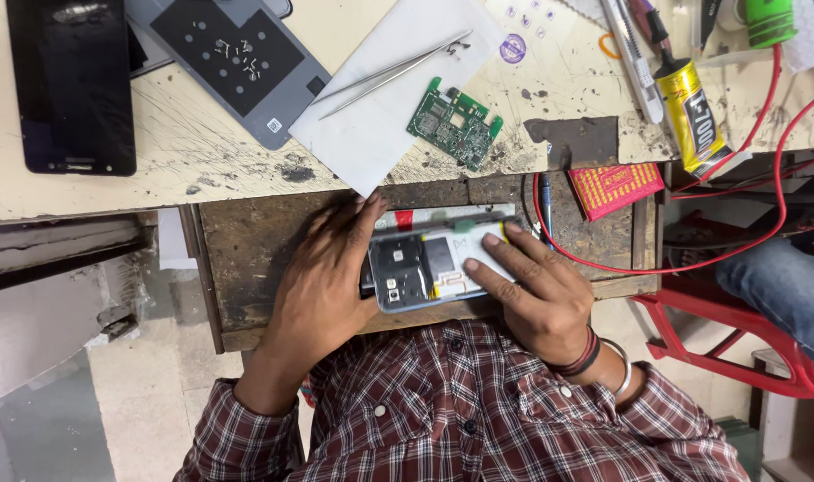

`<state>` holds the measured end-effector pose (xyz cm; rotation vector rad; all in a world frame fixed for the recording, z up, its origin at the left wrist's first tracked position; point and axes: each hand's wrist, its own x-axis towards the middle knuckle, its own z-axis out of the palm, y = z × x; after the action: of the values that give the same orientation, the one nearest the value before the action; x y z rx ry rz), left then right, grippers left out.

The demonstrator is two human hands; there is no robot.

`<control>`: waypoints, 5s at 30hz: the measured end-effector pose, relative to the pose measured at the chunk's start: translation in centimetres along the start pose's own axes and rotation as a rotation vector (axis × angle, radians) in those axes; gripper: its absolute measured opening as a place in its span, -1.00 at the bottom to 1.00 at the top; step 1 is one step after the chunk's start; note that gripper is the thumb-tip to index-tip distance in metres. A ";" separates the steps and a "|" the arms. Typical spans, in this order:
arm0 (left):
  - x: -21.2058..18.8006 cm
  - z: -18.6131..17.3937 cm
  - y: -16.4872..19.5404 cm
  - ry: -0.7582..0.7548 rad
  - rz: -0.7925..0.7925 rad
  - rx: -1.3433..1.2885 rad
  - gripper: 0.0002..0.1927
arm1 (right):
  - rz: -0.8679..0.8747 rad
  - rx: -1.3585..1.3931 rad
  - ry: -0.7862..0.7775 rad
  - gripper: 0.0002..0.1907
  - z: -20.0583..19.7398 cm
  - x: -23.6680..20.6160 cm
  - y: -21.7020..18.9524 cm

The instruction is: The person disassembles a smartphone on a repair bench, removing its back cover and internal components. They power on a replacement phone assembly to test its display, then use a screwdriver to unscrew and adjust parts inside the phone chassis.

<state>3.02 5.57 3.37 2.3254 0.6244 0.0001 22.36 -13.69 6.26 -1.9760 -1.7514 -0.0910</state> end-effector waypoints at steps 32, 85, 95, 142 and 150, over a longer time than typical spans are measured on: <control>0.2 0.8 -0.2 0.470 0.097 0.140 -0.60 | 0.185 0.290 0.269 -0.70 -1.9 -2.8 2.4; 0.0 0.1 -1.2 0.111 0.059 0.152 0.18 | 0.036 -0.014 0.084 -0.60 0.5 0.2 0.8; 0.0 -0.6 -0.8 0.109 0.035 0.090 0.22 | 0.055 -0.014 -0.156 -0.43 1.1 1.1 0.6; -1.4 -0.6 -1.7 0.114 0.068 0.168 0.02 | 0.417 -0.104 -0.303 -0.60 -3.8 2.0 3.9; -0.9 -0.6 -1.9 0.132 0.084 0.168 0.02 | 0.478 -0.266 -0.389 -0.69 -2.7 2.6 4.1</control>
<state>1.26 6.77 2.71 2.5285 0.6117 0.1462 27.39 -12.55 8.26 -2.7036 -1.4829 0.2508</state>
